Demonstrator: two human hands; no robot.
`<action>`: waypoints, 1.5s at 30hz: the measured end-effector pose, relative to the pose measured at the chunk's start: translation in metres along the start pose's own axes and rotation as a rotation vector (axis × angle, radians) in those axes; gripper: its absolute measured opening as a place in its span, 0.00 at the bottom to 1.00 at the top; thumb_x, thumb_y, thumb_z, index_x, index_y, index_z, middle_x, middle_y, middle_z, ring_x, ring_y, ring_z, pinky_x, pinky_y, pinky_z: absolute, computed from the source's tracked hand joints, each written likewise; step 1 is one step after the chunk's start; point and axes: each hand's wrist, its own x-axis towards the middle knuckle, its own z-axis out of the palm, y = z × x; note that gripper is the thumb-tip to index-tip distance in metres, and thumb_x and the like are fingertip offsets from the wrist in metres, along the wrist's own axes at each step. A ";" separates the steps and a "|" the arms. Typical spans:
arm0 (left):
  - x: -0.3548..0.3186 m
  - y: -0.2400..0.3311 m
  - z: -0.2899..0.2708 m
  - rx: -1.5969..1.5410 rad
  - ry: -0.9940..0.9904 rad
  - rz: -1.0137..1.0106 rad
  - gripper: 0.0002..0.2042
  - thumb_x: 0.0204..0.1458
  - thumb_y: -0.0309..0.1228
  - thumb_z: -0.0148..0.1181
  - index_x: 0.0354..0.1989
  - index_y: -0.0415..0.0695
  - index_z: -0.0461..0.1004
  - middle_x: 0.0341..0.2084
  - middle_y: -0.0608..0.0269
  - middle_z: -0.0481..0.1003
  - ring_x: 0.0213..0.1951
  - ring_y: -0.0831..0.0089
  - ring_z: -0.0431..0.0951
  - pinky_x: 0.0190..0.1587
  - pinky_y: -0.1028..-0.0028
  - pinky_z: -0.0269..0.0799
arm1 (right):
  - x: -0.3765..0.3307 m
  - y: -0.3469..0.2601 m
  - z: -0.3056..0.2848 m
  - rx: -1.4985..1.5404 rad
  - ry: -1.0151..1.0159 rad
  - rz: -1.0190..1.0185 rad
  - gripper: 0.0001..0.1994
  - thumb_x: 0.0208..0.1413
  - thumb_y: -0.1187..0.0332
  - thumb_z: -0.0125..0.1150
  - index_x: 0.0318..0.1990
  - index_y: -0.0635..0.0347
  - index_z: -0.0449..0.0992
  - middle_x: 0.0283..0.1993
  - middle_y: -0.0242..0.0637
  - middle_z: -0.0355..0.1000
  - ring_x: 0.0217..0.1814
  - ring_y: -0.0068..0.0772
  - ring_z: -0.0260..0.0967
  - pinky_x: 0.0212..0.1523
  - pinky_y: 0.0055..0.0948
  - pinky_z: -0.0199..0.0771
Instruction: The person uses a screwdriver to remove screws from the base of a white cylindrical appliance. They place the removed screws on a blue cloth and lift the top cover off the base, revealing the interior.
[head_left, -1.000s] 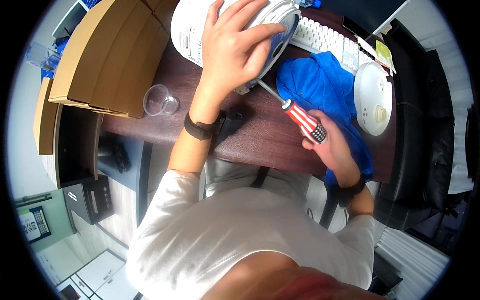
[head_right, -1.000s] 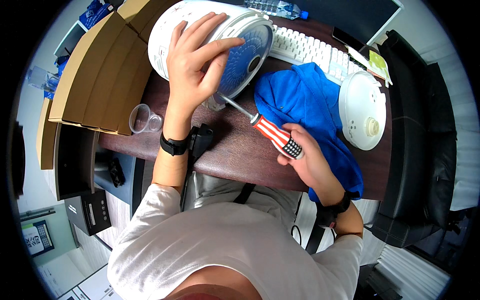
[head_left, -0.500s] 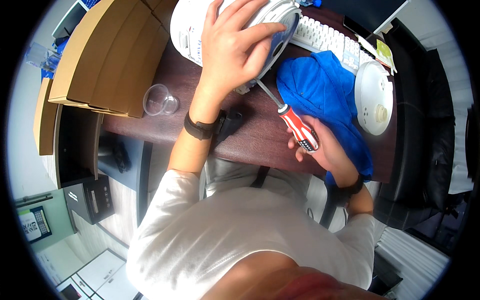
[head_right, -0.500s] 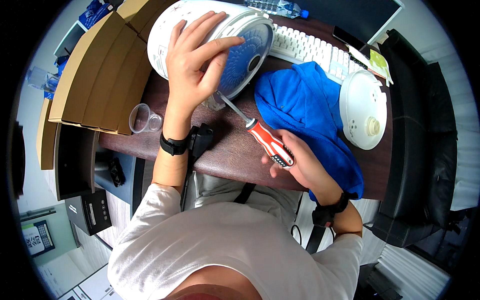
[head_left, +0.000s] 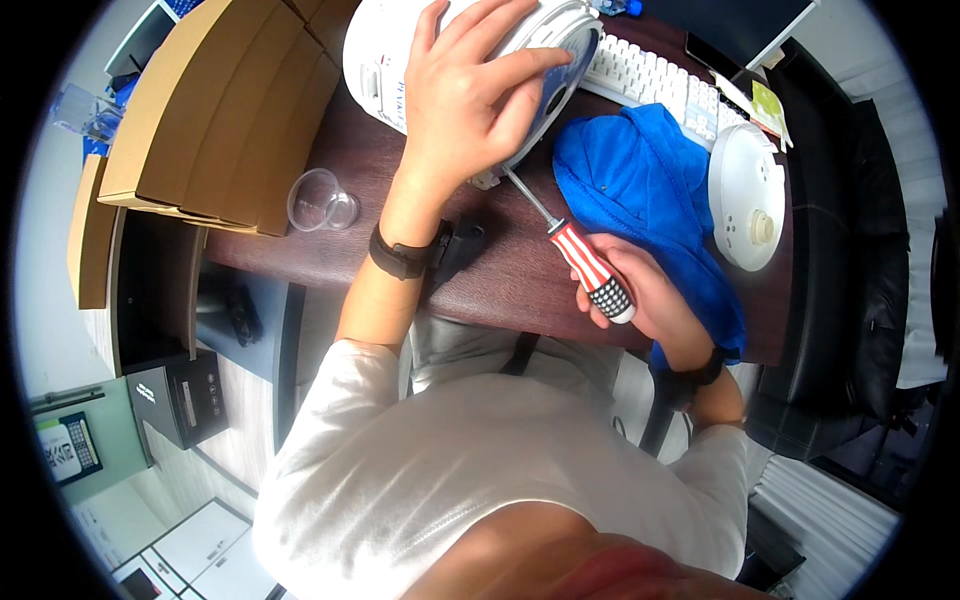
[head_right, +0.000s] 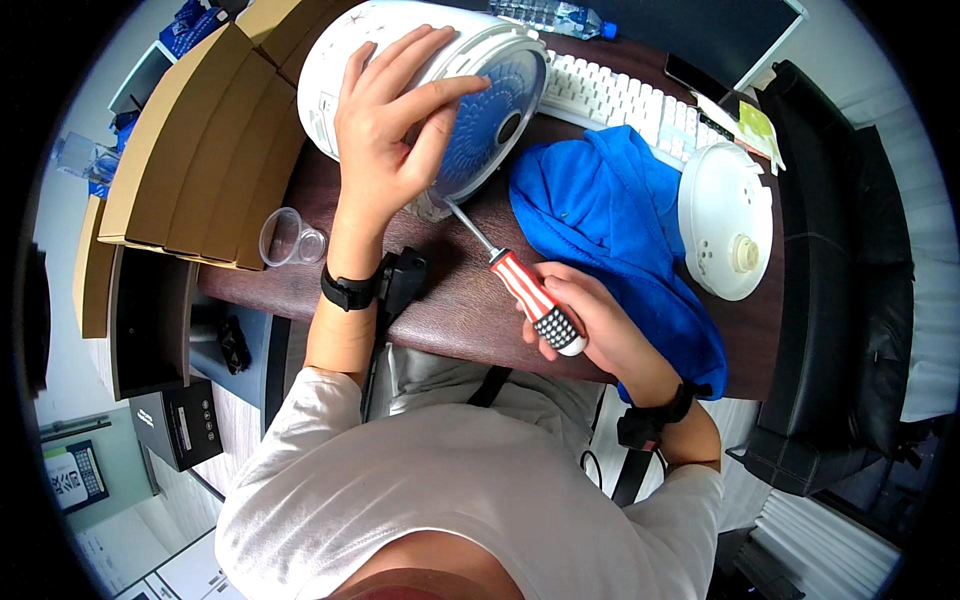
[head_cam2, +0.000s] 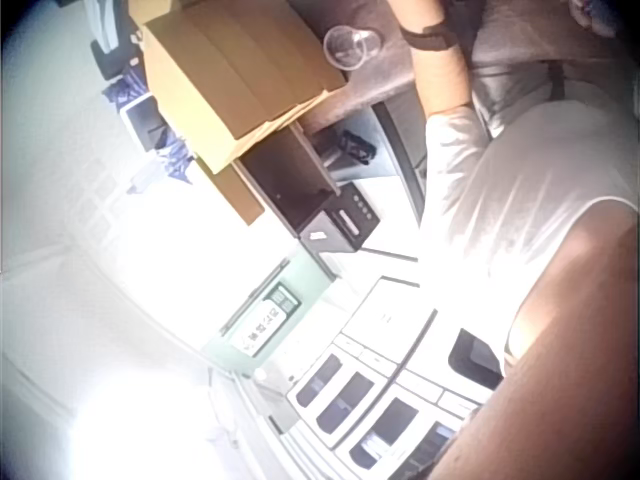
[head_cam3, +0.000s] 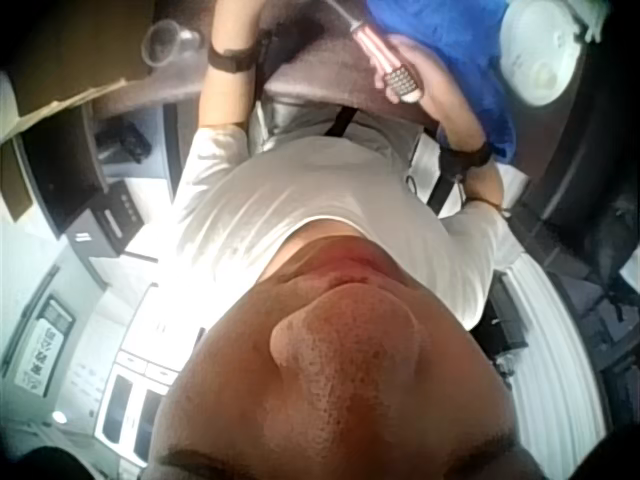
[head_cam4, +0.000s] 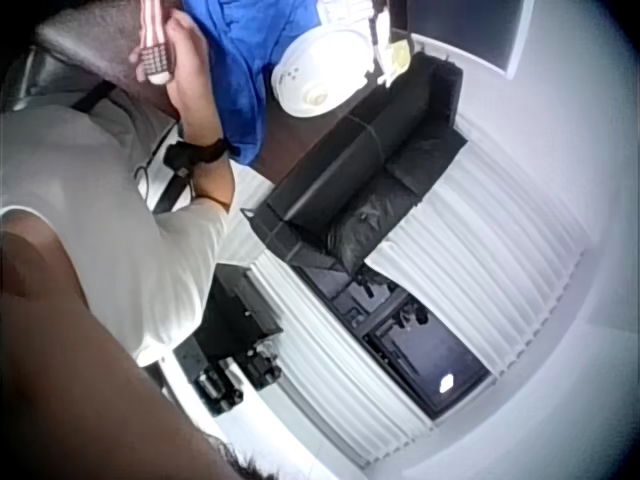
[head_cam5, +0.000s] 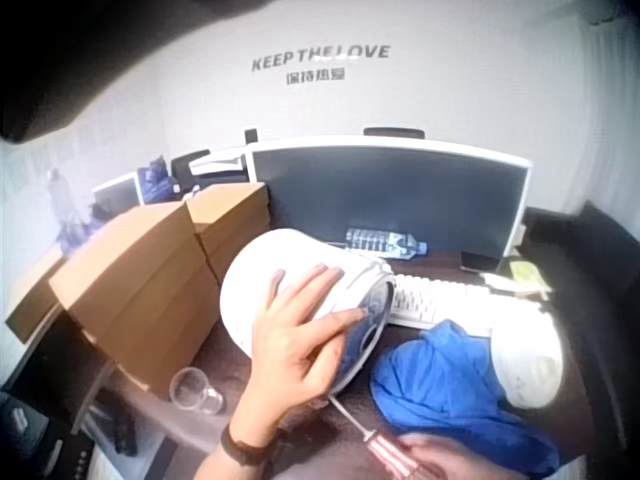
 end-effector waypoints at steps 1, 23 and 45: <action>0.000 0.000 0.000 0.001 -0.001 0.001 0.14 0.41 0.28 0.56 0.36 0.54 0.83 0.49 0.57 0.76 0.55 0.58 0.72 0.59 0.52 0.56 | 0.002 0.001 -0.004 -0.029 -0.041 -0.005 0.15 0.63 0.64 0.48 0.50 0.65 0.66 0.28 0.39 0.71 0.21 0.23 0.66 0.22 0.18 0.66; -0.001 0.000 0.000 -0.004 0.003 -0.008 0.13 0.42 0.27 0.56 0.36 0.54 0.83 0.48 0.58 0.76 0.55 0.58 0.72 0.59 0.53 0.55 | 0.056 -0.010 0.022 0.131 -0.304 -0.149 0.08 0.56 0.66 0.56 0.33 0.55 0.63 0.31 0.33 0.64 0.34 0.35 0.71 0.36 0.31 0.72; 0.001 0.001 0.001 -0.021 0.020 0.006 0.13 0.43 0.27 0.56 0.36 0.53 0.83 0.48 0.56 0.76 0.54 0.59 0.73 0.59 0.57 0.56 | 0.088 -0.031 0.065 -0.140 0.065 -0.290 0.09 0.57 0.64 0.57 0.33 0.62 0.72 0.22 0.33 0.69 0.22 0.24 0.70 0.22 0.22 0.69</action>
